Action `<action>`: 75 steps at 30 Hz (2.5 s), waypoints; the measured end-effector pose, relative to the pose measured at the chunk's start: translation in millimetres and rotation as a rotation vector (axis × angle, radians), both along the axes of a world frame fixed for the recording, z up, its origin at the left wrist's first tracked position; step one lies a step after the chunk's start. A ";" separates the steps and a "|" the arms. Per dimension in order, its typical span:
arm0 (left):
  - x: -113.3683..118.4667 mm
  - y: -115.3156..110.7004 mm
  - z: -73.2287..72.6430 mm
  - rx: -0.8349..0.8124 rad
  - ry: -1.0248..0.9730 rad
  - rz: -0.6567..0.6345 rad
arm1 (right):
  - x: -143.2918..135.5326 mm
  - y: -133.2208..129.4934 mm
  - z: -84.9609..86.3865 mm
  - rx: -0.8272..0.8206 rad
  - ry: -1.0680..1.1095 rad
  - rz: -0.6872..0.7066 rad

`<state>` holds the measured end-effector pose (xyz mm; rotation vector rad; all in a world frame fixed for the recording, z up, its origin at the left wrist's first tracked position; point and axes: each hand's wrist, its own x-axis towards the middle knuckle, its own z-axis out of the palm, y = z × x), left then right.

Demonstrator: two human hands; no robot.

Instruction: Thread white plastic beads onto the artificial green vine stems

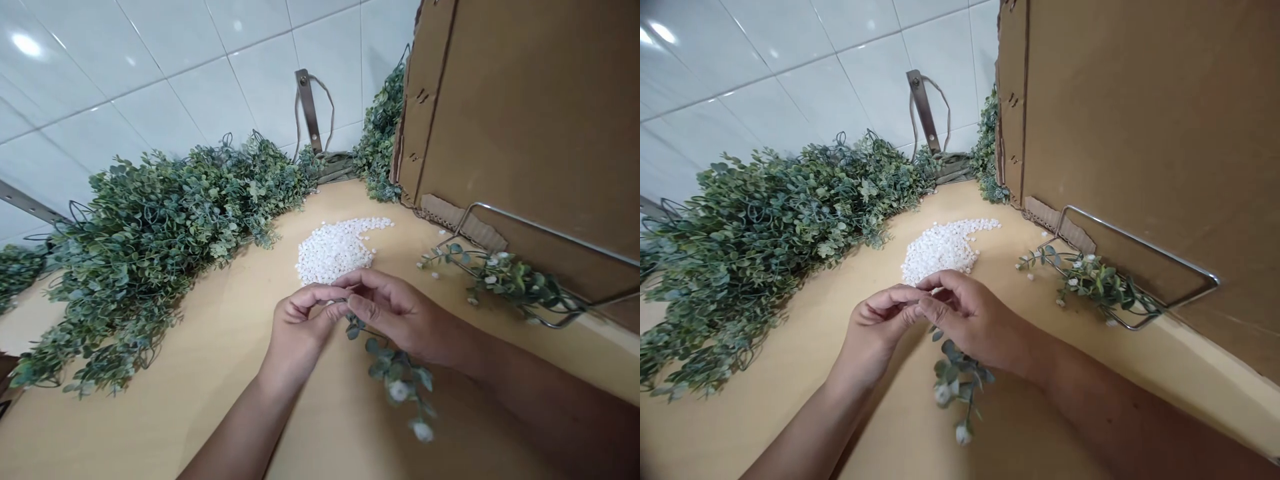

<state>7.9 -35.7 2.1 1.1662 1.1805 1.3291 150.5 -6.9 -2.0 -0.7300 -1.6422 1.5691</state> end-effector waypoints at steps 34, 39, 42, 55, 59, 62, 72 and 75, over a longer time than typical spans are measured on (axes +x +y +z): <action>-32.6 22.9 -19.1 -0.043 0.470 0.103 | 4.5 10.8 -5.9 0.029 -0.288 -0.192; -12.8 14.3 -10.3 -0.207 -0.071 -0.028 | -0.2 7.2 -6.8 0.094 -0.227 -0.142; -7.2 12.6 -9.8 -0.241 -0.188 -0.065 | -1.8 5.7 -7.0 0.086 -0.193 -0.134; -7.4 15.3 -12.7 -0.308 -0.267 -0.007 | -3.6 2.8 -9.8 0.179 -0.262 -0.236; -6.2 14.5 -13.7 -0.314 -0.274 -0.008 | -3.9 0.8 -9.7 0.181 -0.314 -0.276; -5.4 14.4 -14.5 -0.296 -0.289 -0.030 | -5.0 -0.3 -8.8 0.174 -0.337 -0.289; -5.3 13.8 -13.3 -0.261 -0.285 -0.044 | -6.4 -0.3 -10.6 0.162 -0.335 -0.301; -5.3 13.3 -13.0 -0.270 -0.265 -0.045 | -6.5 -0.6 -10.5 0.162 -0.336 -0.308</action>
